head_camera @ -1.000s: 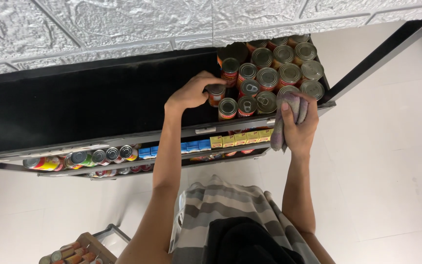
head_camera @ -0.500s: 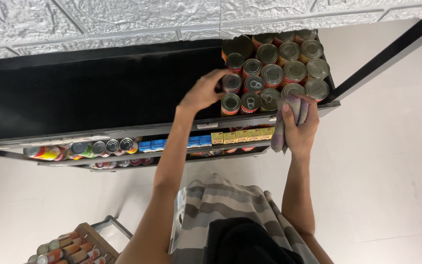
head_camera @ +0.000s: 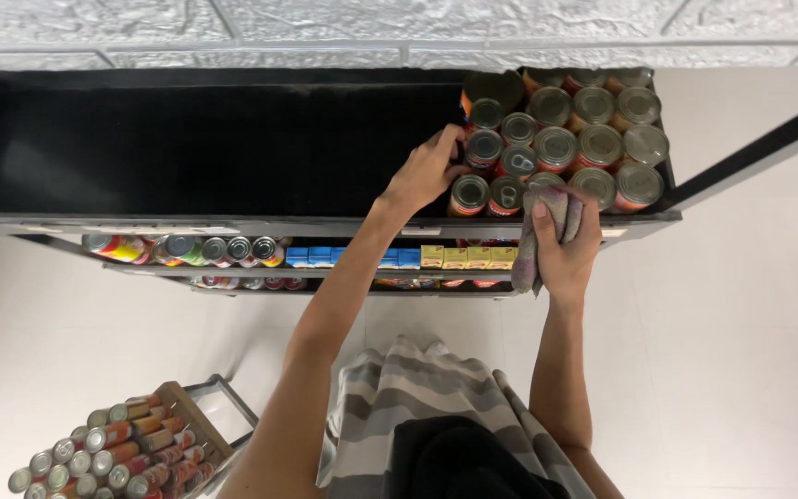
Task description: Wiping canned food containers with a cloth and placing them onto grocery shelves.
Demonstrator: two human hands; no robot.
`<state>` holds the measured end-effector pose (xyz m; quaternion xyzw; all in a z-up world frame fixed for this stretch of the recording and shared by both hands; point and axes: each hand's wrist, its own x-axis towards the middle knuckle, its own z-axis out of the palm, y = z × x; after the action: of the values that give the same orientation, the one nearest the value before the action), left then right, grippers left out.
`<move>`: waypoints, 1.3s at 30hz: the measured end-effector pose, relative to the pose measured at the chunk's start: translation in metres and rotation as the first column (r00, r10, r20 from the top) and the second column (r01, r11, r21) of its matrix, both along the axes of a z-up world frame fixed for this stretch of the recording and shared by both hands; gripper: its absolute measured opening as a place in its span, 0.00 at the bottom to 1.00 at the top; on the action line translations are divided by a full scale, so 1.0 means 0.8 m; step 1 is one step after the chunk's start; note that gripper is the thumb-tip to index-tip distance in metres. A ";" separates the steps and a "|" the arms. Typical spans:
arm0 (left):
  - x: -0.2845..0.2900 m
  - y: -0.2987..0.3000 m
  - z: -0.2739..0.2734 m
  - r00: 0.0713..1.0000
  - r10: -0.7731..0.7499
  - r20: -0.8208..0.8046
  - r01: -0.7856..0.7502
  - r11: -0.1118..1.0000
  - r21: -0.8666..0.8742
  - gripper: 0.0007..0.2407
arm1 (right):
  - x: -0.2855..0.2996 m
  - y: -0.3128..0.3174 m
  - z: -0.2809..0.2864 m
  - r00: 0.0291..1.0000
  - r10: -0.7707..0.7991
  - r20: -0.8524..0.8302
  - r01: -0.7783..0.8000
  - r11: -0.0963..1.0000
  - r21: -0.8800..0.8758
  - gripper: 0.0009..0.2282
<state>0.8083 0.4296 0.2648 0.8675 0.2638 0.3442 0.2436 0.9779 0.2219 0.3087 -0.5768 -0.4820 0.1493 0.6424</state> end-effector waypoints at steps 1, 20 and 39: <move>-0.008 -0.003 0.001 1.000 0.031 0.000 -0.031 0.999 -0.021 0.17 | -0.003 0.003 0.000 1.000 0.003 0.012 -0.003 1.000 0.001 0.15; 0.018 -0.068 -0.004 0.981 0.183 0.057 -0.163 0.954 -0.251 0.28 | -0.065 -0.032 0.010 0.990 -0.139 0.019 0.138 0.990 0.027 0.16; -0.355 -0.177 0.077 0.894 0.380 0.238 -0.358 0.925 -0.132 0.17 | -0.263 0.061 0.020 0.937 0.345 0.058 -0.343 0.939 -0.036 0.15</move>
<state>0.5246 0.2876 0.3262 0.7382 0.4036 0.4830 0.2427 0.7676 0.2706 0.3244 -0.4964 -0.5934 0.2472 0.5834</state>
